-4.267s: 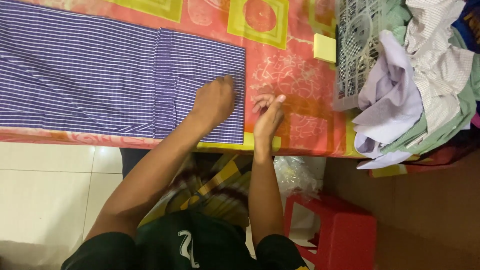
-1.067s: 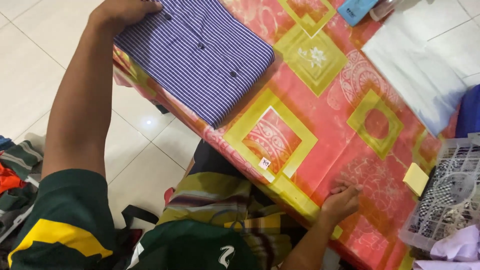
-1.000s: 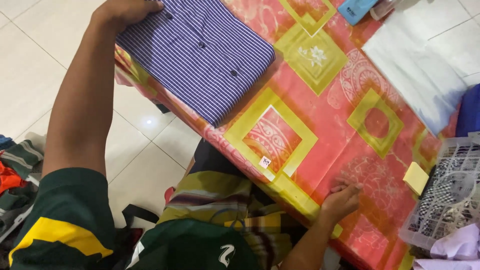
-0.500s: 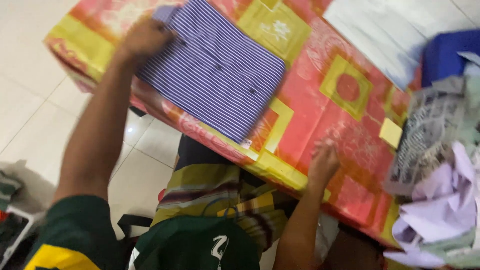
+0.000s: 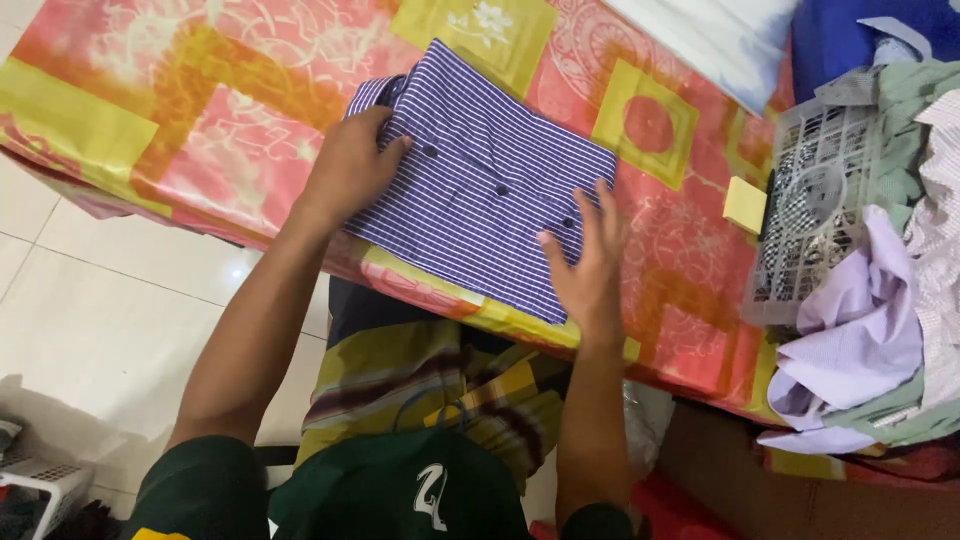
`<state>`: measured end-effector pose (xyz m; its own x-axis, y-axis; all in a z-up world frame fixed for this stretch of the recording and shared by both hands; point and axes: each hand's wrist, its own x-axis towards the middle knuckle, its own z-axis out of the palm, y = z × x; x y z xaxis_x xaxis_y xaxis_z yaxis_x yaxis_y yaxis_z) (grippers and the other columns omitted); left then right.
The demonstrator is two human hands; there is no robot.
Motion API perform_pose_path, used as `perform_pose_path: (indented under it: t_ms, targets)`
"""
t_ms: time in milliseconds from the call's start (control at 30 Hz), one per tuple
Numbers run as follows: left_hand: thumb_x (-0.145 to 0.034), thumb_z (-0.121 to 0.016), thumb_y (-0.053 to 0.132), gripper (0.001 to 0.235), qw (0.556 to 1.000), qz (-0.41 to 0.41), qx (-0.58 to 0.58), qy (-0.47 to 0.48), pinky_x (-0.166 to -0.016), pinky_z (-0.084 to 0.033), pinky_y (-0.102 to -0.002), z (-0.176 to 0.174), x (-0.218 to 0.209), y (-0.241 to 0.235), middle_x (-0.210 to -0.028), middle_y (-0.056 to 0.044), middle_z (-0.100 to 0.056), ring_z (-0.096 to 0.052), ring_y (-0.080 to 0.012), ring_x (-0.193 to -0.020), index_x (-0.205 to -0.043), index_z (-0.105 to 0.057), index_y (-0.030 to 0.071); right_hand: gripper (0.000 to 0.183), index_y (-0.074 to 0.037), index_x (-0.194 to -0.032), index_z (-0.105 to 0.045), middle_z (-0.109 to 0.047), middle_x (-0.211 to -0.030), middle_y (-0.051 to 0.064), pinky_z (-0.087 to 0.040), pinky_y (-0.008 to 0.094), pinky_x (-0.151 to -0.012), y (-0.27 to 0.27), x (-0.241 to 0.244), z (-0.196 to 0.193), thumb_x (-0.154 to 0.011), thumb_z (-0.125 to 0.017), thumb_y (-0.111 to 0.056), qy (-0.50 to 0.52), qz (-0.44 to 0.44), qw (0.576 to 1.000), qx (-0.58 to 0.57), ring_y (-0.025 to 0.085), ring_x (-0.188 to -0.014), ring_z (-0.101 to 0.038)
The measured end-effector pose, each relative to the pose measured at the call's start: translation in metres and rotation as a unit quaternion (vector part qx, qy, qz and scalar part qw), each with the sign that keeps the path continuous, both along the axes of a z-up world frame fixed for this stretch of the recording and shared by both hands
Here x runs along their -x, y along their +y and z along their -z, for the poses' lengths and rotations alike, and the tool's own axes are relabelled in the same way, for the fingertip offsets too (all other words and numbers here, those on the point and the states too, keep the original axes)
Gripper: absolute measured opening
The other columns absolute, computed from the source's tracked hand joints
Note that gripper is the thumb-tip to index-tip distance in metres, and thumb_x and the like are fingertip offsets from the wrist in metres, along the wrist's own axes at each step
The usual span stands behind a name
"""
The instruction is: The person is folding shirts and fastening the buttons on the front of the garments.
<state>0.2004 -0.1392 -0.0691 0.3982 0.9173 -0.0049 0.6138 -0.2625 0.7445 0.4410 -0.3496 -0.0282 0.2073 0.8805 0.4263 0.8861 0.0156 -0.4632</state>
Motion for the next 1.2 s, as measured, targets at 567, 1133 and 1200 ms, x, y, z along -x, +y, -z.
perform_pose_path:
  t_ms: [567,1133,1200]
  targets:
    - [-0.109,-0.033,0.059,0.08,0.953,0.166,-0.249,0.054,-0.123,-0.016,-0.055,0.016,-0.055,0.014,-0.166,-0.022,-0.031,-0.024,-0.0394,-0.153,-0.159,-0.038,-0.003,0.081,-0.019,-0.165,-0.02,-0.003,-0.173,0.015,-0.006,0.06,-0.126,0.006,0.005,0.022,-0.102,-0.034,-0.067,-0.093,0.054,0.96,0.257,0.039,-0.16,-0.003]
    - [-0.114,-0.025,0.054,0.078,0.95,0.169,-0.245,0.095,-0.124,-0.013,-0.054,0.002,-0.049,0.005,-0.165,-0.029,-0.034,-0.025,-0.0439,-0.153,-0.158,-0.04,-0.01,0.068,-0.02,-0.117,-0.07,-0.069,-0.136,0.006,-0.042,0.049,-0.112,0.111,-0.104,0.023,-0.095,-0.023,-0.063,0.277,0.162,0.938,0.131,0.027,-0.132,-0.061]
    - [-0.114,-0.023,0.054,0.079,0.95,0.171,-0.242,0.094,-0.124,-0.012,-0.054,0.002,-0.049,0.005,-0.165,-0.029,-0.033,-0.025,-0.0437,-0.153,-0.158,-0.039,-0.009,0.048,-0.017,-0.105,-0.068,-0.062,-0.101,0.002,-0.036,0.047,-0.106,0.113,-0.112,0.041,-0.101,-0.033,-0.049,0.191,0.165,0.961,0.109,0.021,-0.1,-0.06]
